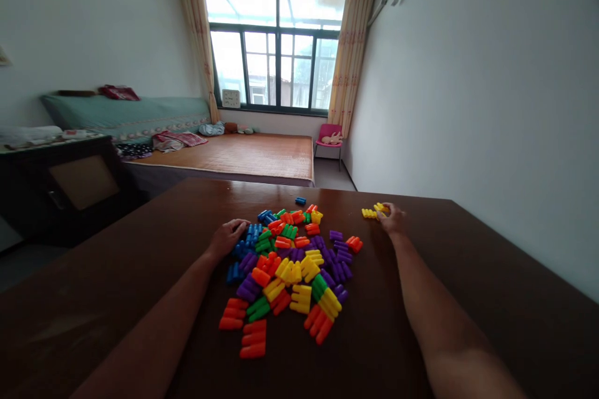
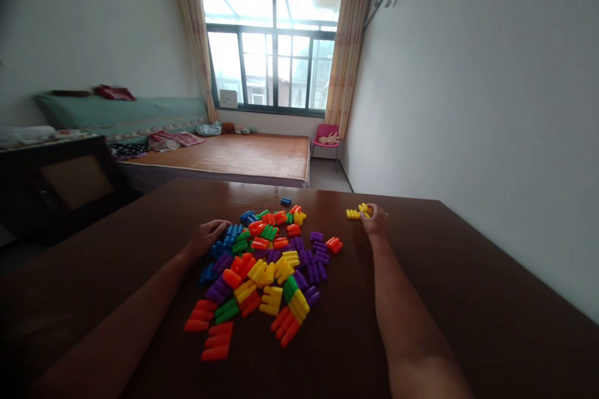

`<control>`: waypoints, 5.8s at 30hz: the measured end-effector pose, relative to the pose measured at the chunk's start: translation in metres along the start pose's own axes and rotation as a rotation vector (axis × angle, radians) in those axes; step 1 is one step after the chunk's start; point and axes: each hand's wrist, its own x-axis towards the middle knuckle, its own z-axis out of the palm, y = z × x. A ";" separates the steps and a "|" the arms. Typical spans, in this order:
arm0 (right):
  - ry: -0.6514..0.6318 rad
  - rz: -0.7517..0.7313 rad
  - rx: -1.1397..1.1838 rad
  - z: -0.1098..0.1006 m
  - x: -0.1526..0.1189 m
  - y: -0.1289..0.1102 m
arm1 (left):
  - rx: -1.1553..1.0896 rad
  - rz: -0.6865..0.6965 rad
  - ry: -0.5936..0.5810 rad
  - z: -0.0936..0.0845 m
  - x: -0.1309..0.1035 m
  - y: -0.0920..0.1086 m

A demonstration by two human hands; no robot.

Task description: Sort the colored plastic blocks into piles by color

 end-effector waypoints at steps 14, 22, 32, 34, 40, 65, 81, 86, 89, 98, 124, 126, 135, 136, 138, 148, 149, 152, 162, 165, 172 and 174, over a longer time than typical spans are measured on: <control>-0.004 0.009 0.072 0.024 0.004 0.027 | -0.015 0.019 -0.003 0.000 0.000 -0.001; 0.087 -0.099 -0.057 0.006 -0.004 -0.008 | -0.030 0.008 -0.013 0.001 -0.001 -0.001; -0.446 -0.671 0.151 0.047 -0.072 -0.149 | -0.032 0.016 0.001 0.005 0.000 -0.008; -0.468 -0.664 0.177 0.052 -0.078 -0.154 | -0.028 0.012 0.002 0.005 0.001 -0.009; -0.420 -0.367 0.237 0.033 -0.049 -0.119 | -0.022 -0.002 0.002 0.004 0.000 -0.007; -0.649 -0.018 0.260 -0.008 -0.004 -0.006 | -0.044 0.014 -0.010 0.002 0.000 -0.002; -0.281 -0.463 -0.056 0.015 -0.030 -0.049 | -0.027 0.001 0.000 0.000 -0.002 0.003; -0.245 -0.399 -0.148 0.020 -0.031 -0.043 | -0.027 -0.007 -0.003 0.001 -0.001 -0.001; -0.179 -0.351 -0.153 0.016 -0.032 -0.052 | -0.026 -0.003 -0.007 0.003 0.000 -0.005; -1.173 -0.602 0.397 -0.033 -0.071 -0.175 | -0.038 0.014 -0.004 0.005 -0.001 -0.007; -0.487 -0.212 0.204 0.002 -0.030 -0.078 | -0.049 0.010 -0.011 0.006 0.000 -0.009; -0.508 -0.255 0.102 0.008 -0.036 -0.080 | -0.043 0.007 -0.010 0.006 0.000 -0.008; -0.221 -0.157 -0.187 0.000 -0.026 -0.070 | -0.006 0.011 -0.002 0.003 0.000 -0.004; -0.151 -0.110 -0.239 -0.005 -0.022 -0.063 | -0.008 0.010 -0.004 0.003 0.000 -0.003; -0.091 -0.043 -0.324 -0.011 -0.016 -0.050 | -0.007 0.010 -0.007 0.003 0.000 -0.002; -0.099 -0.138 -0.346 0.002 -0.019 -0.048 | -0.007 0.005 -0.009 0.002 -0.001 -0.002; -0.071 -0.136 -0.333 0.001 -0.018 -0.047 | -0.009 0.005 -0.008 0.002 0.000 -0.003; -0.005 -0.140 -0.291 -0.002 -0.018 -0.042 | -0.007 0.010 0.000 0.003 0.000 -0.005; -0.170 -0.247 -0.167 -0.004 -0.019 -0.048 | -0.018 0.025 -0.023 0.005 0.001 -0.009; -0.427 -0.301 0.055 -0.017 -0.020 -0.083 | -0.021 0.020 -0.018 0.006 0.001 -0.011; -1.298 -0.736 0.189 -0.032 -0.076 -0.187 | -0.036 0.019 0.007 0.006 0.000 -0.008; -1.228 -0.829 0.103 -0.030 -0.090 -0.197 | -0.034 0.013 0.002 0.006 0.000 -0.008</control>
